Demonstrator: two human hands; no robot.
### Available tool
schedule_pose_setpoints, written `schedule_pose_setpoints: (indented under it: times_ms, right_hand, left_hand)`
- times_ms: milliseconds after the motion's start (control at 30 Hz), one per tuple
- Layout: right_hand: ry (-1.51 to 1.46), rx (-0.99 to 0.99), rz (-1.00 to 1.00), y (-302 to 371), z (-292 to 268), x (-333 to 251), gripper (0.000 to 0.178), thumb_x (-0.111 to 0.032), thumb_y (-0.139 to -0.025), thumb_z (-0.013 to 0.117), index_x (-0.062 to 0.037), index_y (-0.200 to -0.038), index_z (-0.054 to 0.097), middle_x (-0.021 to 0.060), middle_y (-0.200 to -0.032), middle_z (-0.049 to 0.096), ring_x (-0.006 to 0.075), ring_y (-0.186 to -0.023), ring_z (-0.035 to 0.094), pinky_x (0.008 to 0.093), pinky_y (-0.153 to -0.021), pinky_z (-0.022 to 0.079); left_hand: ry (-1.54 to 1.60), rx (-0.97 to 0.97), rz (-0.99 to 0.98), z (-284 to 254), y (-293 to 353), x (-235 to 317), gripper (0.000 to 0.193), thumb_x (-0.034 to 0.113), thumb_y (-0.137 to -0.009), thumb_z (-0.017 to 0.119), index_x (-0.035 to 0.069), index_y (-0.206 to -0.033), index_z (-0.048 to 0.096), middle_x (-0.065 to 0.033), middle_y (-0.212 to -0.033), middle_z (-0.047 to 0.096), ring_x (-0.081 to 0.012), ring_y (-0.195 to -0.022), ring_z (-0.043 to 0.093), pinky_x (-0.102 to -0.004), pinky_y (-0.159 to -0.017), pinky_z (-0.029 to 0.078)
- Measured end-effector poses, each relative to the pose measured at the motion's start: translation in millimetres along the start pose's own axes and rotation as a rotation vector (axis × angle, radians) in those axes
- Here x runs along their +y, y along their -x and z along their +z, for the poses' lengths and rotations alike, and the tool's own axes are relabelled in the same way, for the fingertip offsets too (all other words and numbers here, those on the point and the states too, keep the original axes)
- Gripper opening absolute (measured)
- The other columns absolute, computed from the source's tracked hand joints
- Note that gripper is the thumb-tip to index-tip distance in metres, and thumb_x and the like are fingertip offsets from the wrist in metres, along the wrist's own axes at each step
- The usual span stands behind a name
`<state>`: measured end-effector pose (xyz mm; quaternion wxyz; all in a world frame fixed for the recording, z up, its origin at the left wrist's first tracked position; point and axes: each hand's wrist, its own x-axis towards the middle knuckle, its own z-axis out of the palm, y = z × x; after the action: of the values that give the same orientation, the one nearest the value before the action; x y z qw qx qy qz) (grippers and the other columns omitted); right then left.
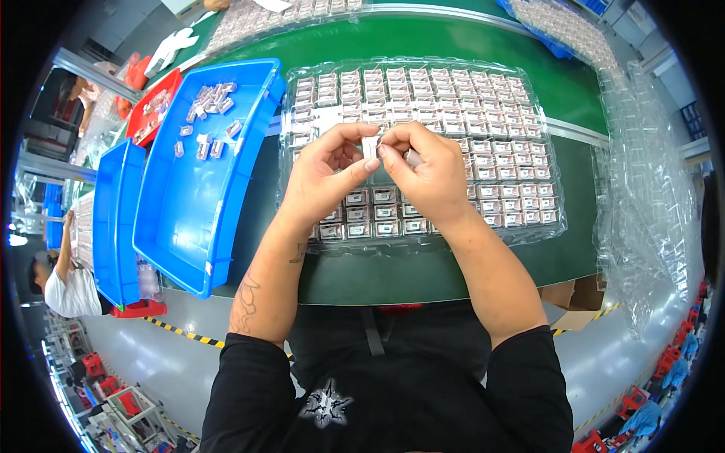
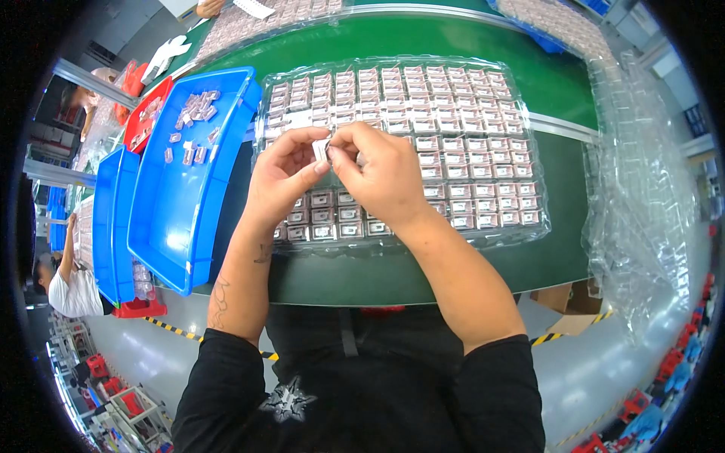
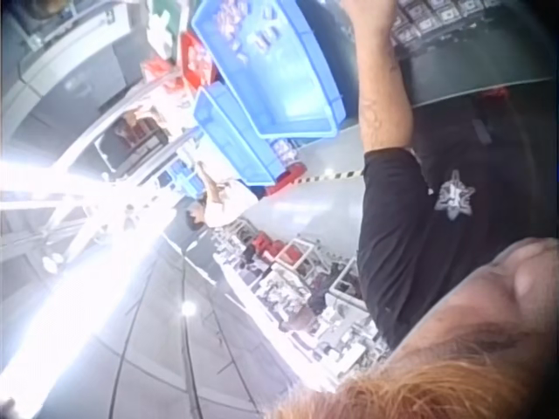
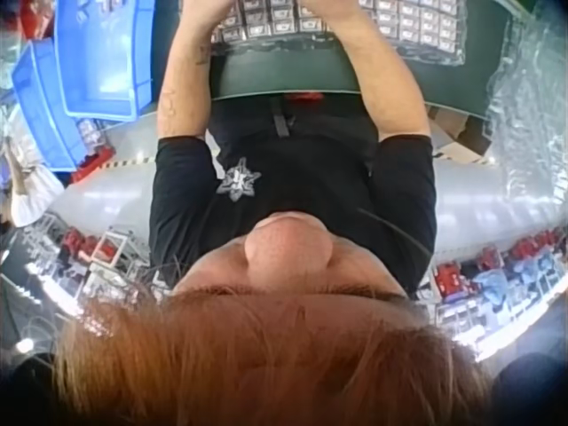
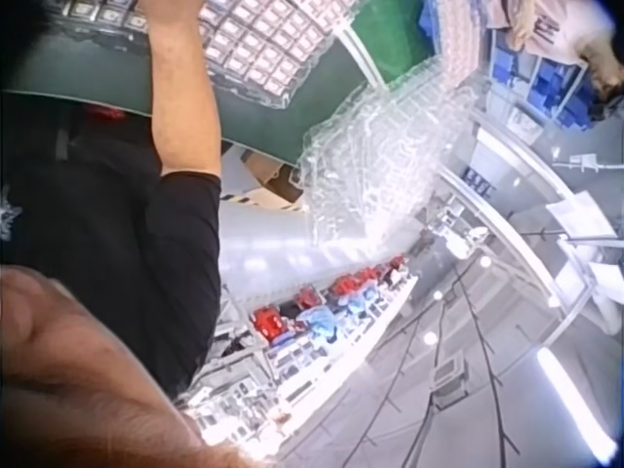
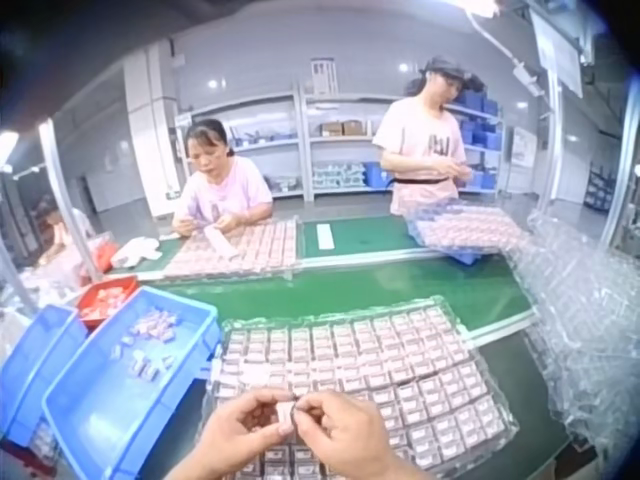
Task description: Assembling small electronic components into a storage tray on a production line.
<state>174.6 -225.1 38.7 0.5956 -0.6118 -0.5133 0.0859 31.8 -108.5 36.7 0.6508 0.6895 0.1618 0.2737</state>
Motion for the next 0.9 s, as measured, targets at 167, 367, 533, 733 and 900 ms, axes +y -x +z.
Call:
schedule_pose_setpoints:
  times_ms: [167, 367, 533, 733, 900]
  right_hand:
    - [0.001, -0.009, -0.009, -1.1, 0.7, -1.4, 0.009, -0.005, -0.086, 0.071, -0.0034, -0.093, 0.065, 0.0121, -0.079, 0.072, 0.025, -0.069, 0.073, 0.0335, -0.061, 0.055]
    - [0.034, -0.034, 0.042, -0.8, 0.9, -2.3, 0.013, -0.01, -0.089, 0.072, -0.0046, -0.094, 0.062, 0.0123, -0.078, 0.07, 0.0281, -0.069, 0.072, 0.0358, -0.059, 0.053]
    - [0.057, -0.067, 0.004, 0.5, 0.3, -0.4, 0.013, -0.011, -0.09, 0.071, -0.0056, -0.096, 0.06, 0.0113, -0.078, 0.07, 0.029, -0.068, 0.071, 0.0372, -0.058, 0.053]
    - [0.078, -0.115, 0.04, 0.7, 0.1, -4.9, 0.012, -0.01, -0.091, 0.069, -0.0059, -0.097, 0.06, 0.0104, -0.078, 0.07, 0.0288, -0.067, 0.07, 0.0377, -0.059, 0.052]
    - [0.027, -0.11, 0.027, -0.1, -2.1, -5.7, 0.012, -0.008, -0.091, 0.069, -0.0056, -0.098, 0.059, 0.0103, -0.078, 0.07, 0.0284, -0.067, 0.07, 0.0377, -0.058, 0.052]
  left_hand:
    - [0.021, -0.004, -0.011, -3.2, 0.3, 0.7, 0.041, 0.011, -0.09, 0.077, 0.0, -0.127, 0.063, 0.0019, -0.093, 0.062, -0.0037, -0.084, 0.056, -0.0196, -0.073, 0.048]
    - [0.101, 0.025, -0.002, -3.3, 0.1, 3.7, 0.04, 0.009, -0.091, 0.074, 0.001, -0.129, 0.062, 0.0018, -0.096, 0.063, -0.0044, -0.086, 0.057, -0.0194, -0.074, 0.046]
    - [0.212, 0.052, -0.048, -6.0, 1.2, 4.1, 0.042, 0.008, -0.091, 0.074, 0.0, -0.129, 0.059, -0.003, -0.103, 0.066, -0.0088, -0.091, 0.063, -0.024, -0.078, 0.051]
    - [0.334, 0.027, -0.025, -9.4, -0.5, -1.0, 0.04, 0.005, -0.09, 0.075, 0.001, -0.125, 0.057, -0.0077, -0.112, 0.066, -0.0139, -0.097, 0.066, -0.0286, -0.085, 0.056]
    - [0.389, 0.0, -0.025, -8.8, -0.7, -0.8, 0.039, 0.004, -0.091, 0.073, 0.0, -0.125, 0.055, -0.0102, -0.116, 0.066, -0.0163, -0.098, 0.068, -0.031, -0.087, 0.057]
